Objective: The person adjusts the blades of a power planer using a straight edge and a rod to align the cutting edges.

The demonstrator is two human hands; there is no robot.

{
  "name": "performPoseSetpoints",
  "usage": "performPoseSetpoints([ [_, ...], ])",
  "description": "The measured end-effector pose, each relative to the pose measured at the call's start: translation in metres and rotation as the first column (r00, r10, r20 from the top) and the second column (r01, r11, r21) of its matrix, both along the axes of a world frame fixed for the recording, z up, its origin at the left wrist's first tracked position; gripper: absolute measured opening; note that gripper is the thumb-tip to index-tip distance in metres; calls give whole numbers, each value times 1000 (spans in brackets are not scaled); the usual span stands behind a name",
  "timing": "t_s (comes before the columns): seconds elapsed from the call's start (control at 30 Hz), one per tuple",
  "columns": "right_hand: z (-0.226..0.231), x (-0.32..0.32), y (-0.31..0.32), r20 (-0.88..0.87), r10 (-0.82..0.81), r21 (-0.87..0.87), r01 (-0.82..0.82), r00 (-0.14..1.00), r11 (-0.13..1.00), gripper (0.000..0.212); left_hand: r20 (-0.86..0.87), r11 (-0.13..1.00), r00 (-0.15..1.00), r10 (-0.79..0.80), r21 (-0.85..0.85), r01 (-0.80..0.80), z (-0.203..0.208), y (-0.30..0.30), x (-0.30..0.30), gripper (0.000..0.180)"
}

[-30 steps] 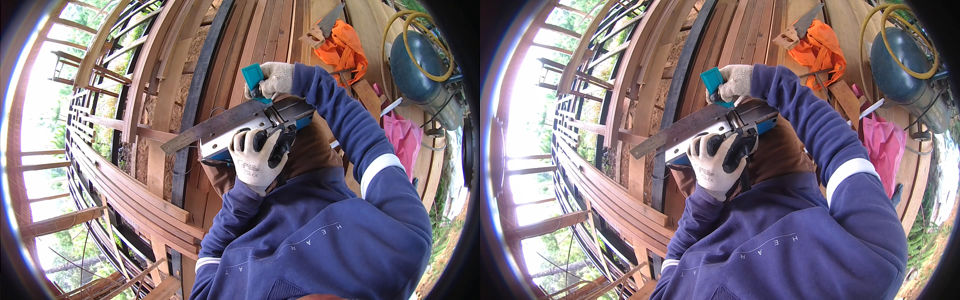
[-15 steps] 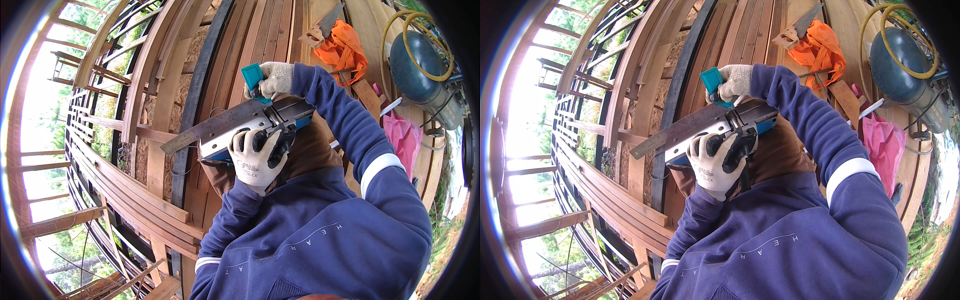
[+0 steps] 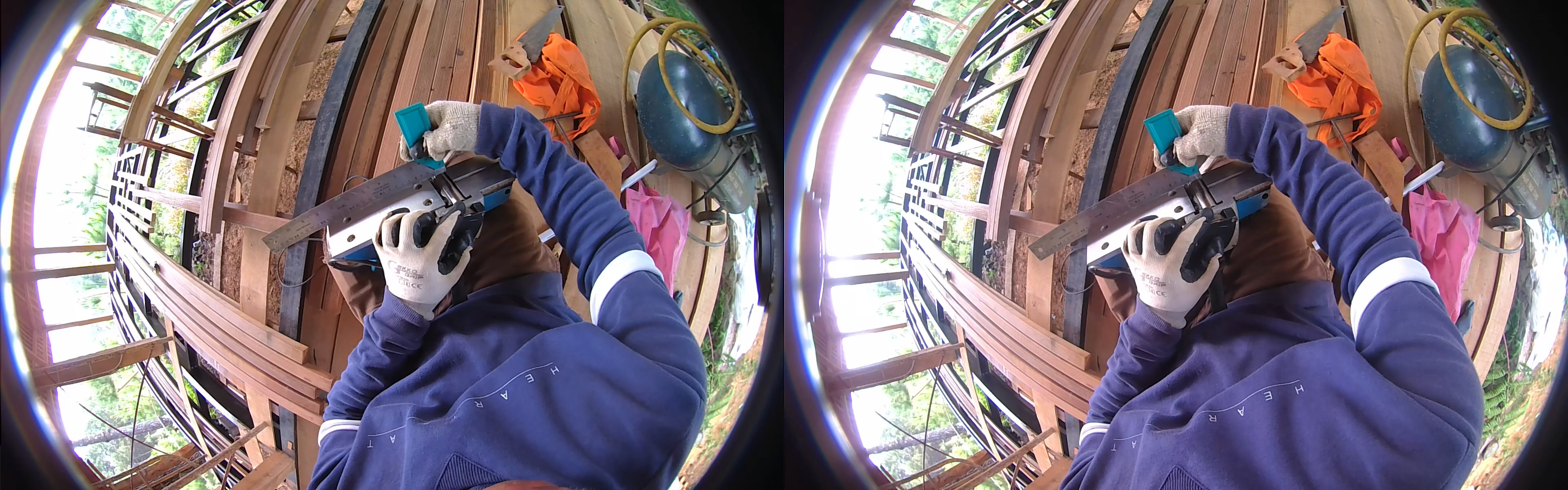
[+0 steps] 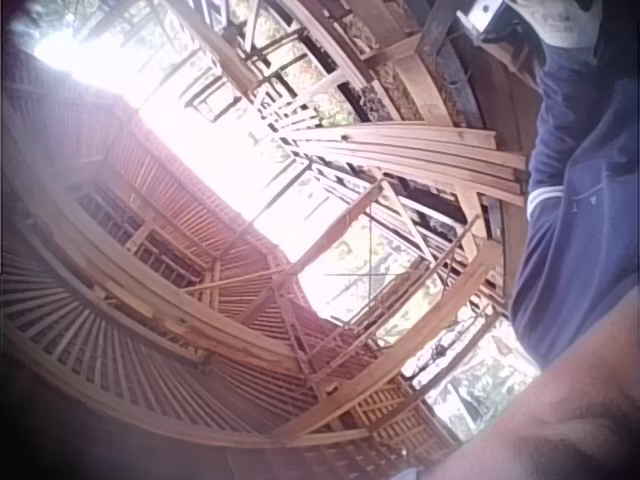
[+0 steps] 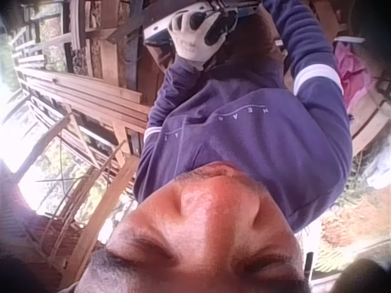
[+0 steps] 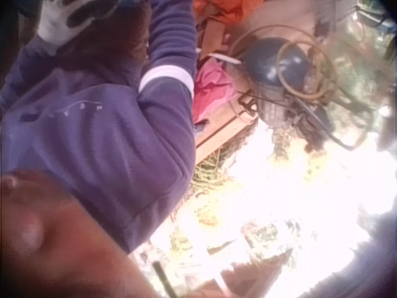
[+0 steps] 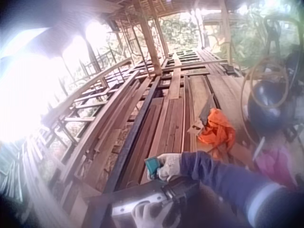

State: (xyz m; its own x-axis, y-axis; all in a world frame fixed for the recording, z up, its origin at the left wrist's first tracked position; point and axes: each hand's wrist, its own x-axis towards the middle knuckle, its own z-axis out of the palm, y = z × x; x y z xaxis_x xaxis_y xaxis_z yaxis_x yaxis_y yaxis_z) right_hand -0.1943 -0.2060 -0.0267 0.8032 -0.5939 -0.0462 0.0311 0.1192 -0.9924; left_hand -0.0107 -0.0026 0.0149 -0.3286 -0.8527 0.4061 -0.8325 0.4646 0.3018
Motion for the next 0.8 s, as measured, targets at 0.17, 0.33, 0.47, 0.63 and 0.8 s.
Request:
performPoseSetpoints([
  [0.17, -1, 1, 0, -3, -3, -9, 3, 1000, 1000, 26, 1, 1000, 1000, 3, 4, -3, -1, 0, 0, 60],
  [0.33, 0, 1, 1, -15, -8, 20, 9, 1000, 1000, 26, 11, 1000, 1000, 5, 6, -5, 0, 0, 0, 60],
  [0.47, -5, -1, -2, 12, 8, -12, -8, 1000, 1000, 26, 14, 1000, 1000, -2, 2, 2, 1, 0, 0, 59],
  [0.63, -4, 1, -2, 21, 14, 13, -14, 1000, 1000, 25, 3, 1000, 1000, -8, -8, 8, 0, 0, 1, 59],
  [0.8, -3, 0, -2, 9, 16, -8, -16, 1000, 1000, 26, 0, 1000, 1000, -12, -8, 12, 0, 0, 0, 59],
])
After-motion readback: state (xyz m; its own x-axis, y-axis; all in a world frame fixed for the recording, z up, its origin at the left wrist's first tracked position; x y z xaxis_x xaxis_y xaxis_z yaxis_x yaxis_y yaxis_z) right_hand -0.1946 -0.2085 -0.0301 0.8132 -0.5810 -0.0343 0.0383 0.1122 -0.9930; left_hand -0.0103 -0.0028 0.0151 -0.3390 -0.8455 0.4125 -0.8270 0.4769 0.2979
